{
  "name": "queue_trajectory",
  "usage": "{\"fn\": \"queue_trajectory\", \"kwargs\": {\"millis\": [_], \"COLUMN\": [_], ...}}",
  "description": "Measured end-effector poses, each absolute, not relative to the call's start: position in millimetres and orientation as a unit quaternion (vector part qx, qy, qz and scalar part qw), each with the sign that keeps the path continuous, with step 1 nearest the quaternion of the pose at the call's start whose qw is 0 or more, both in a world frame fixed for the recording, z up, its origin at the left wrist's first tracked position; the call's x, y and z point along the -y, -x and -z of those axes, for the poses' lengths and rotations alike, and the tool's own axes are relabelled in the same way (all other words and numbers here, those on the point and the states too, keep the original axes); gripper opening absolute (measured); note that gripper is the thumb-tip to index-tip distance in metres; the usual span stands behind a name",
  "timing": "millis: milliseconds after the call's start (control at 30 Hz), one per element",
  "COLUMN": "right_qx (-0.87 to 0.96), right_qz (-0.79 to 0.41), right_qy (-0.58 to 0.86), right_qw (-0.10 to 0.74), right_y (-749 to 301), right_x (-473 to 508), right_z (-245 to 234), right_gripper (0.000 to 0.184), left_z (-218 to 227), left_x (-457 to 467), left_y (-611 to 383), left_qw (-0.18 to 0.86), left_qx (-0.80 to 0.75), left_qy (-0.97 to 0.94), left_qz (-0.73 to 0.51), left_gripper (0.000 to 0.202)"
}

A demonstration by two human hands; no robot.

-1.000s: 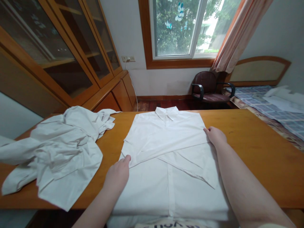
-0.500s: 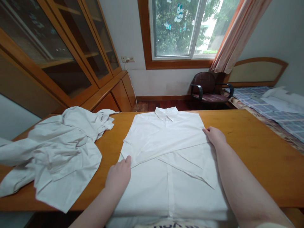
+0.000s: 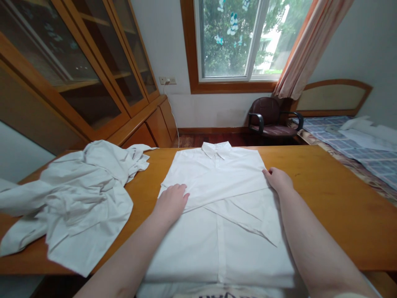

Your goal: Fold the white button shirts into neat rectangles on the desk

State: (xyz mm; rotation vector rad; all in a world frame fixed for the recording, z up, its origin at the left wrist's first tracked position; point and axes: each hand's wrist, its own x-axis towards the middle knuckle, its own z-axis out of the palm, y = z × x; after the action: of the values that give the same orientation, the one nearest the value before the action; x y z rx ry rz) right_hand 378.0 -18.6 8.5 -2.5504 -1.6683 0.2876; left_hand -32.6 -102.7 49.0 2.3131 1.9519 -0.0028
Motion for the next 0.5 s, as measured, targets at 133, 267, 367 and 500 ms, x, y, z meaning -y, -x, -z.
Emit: {"fn": "queue_trajectory", "kwargs": {"millis": [133, 267, 367, 500], "right_qx": [0.547, 0.551, 0.549, 0.547], "right_qz": [-0.095, -0.102, -0.109, -0.112], "right_qy": [0.831, 0.827, 0.827, 0.828], "right_qw": [0.037, 0.042, 0.049, 0.052], "right_y": [-378.4, -381.7, -384.4, -386.0], "right_x": [18.6, 16.8, 15.4, 14.6], "right_z": [-9.3, -8.7, -6.6, -5.2], "right_gripper": [0.045, 0.043, 0.041, 0.04], "left_z": [-20.0, 3.7, 7.0, 4.9], "left_x": [90.5, 88.5, 86.7, 84.3], "left_y": [12.2, 11.4, 16.6, 21.3], "left_qw": [0.086, 0.119, 0.131, 0.154], "left_qx": [-0.533, -0.55, -0.557, -0.554], "left_qy": [-0.836, -0.826, -0.82, -0.818], "left_qz": [-0.093, -0.033, -0.01, -0.007], "left_gripper": [0.054, 0.065, 0.075, 0.084]}}
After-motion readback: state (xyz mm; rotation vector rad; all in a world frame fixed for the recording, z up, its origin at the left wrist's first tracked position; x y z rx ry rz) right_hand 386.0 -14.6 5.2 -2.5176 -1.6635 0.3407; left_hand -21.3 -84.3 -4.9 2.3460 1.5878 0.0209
